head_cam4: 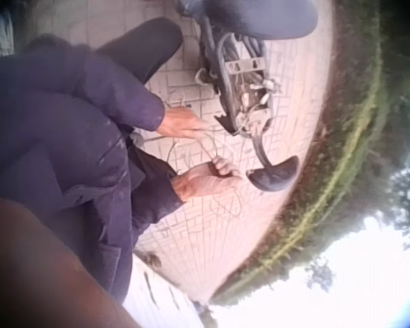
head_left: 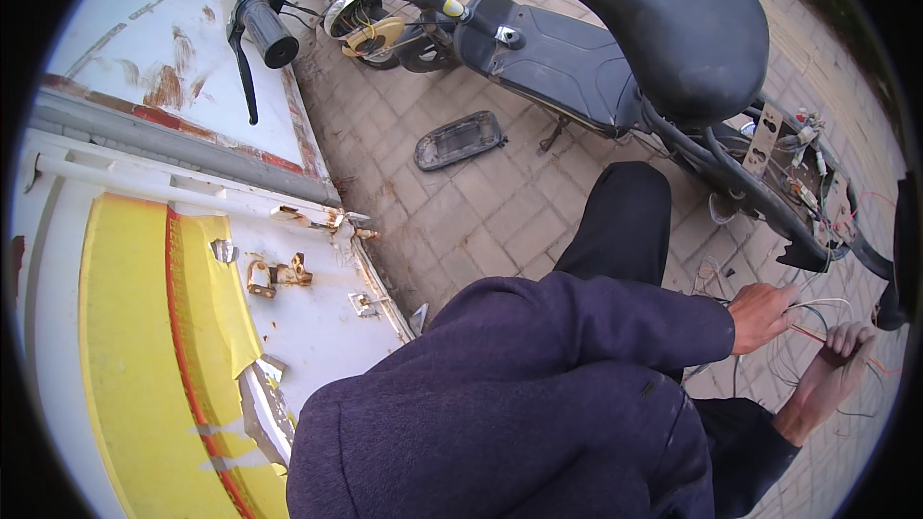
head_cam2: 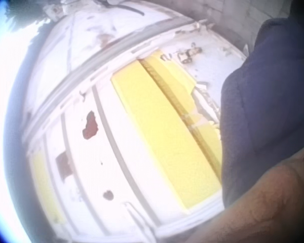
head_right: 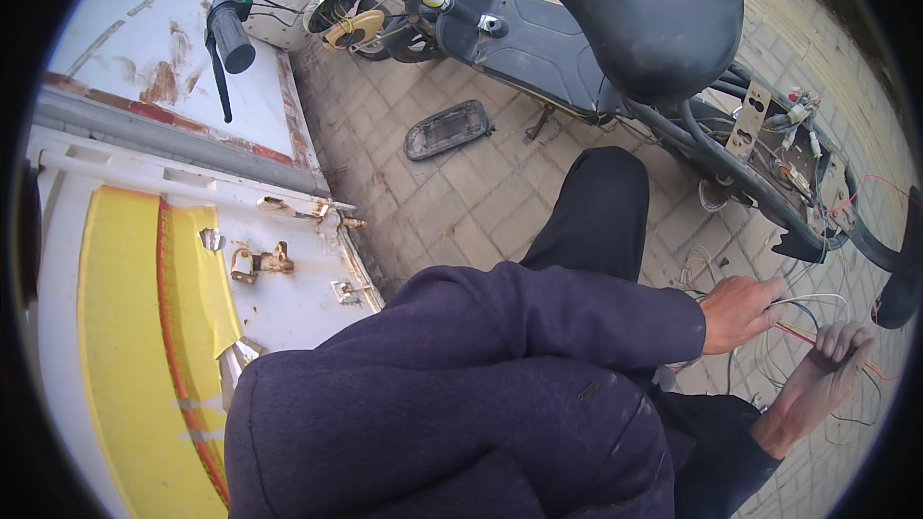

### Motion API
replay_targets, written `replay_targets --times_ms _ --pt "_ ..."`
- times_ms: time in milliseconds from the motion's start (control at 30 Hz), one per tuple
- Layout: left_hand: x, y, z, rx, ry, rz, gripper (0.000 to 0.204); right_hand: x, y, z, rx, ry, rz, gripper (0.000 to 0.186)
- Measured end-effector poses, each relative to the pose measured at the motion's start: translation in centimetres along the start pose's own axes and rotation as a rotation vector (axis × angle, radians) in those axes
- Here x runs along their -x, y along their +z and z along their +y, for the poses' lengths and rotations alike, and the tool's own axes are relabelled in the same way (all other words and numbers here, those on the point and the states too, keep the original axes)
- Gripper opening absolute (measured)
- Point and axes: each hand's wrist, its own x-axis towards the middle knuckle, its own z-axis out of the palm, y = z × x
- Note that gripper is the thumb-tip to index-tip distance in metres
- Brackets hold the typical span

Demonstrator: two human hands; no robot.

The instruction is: The person sits on the ground and works on the exposed wiring of a scooter. They disconnect and reconnect white plastic connectors, separate and organize multiple colored wires, and handle a small black component. The scooter seat and frame are visible, and tools lie on the ground nearby.

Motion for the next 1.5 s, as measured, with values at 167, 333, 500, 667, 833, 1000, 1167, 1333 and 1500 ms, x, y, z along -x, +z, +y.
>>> replay_targets --times_ms 167,333,500,667,833,1000,1167,1333,1500 --pt "-0.5 0.3 1.2 0.122 -0.071 -0.001 0.023 2.6 1.4 2.7 0.297 -0.103 0.071 0.033" --pt "-1.0 1.0 0.6 0.273 -0.137 0.057 0.02 4.6 1.3 4.9 0.626 -0.102 0.104 0.04" --pt "-0.3 1.1 0.1 0.303 -0.087 -0.012 0.02 3.4 1.3 4.2 0.236 0.041 0.036 0.034" --pt "1.1 0.4 -0.1 0.168 -0.064 -0.059 0.025 2.3 1.7 3.6 0.093 0.104 0.05 0.035" --pt "0.9 0.1 -0.8 0.033 -0.07 0.069 0.024 2.5 2.1 4.2 0.128 0.063 0.136 0.034" --pt "0.8 0.3 -0.3 0.094 0.001 0.029 0.023 2.1 2.7 3.2 0.073 0.07 0.149 0.037" --pt "-0.2 -0.3 0.4 0.384 -0.083 0.005 0.017 2.0 2.1 3.4 0.076 0.042 0.174 0.036" --pt "-0.4 -0.3 0.4 0.822 -0.187 -0.289 0.02 0.2 -1.3 2.7 -0.057 0.105 0.057 0.035" --pt "-0.9 -1.2 0.8 1.077 -0.211 -0.316 0.02 -0.6 -3.6 2.4 -0.12 0.118 0.047 0.033"
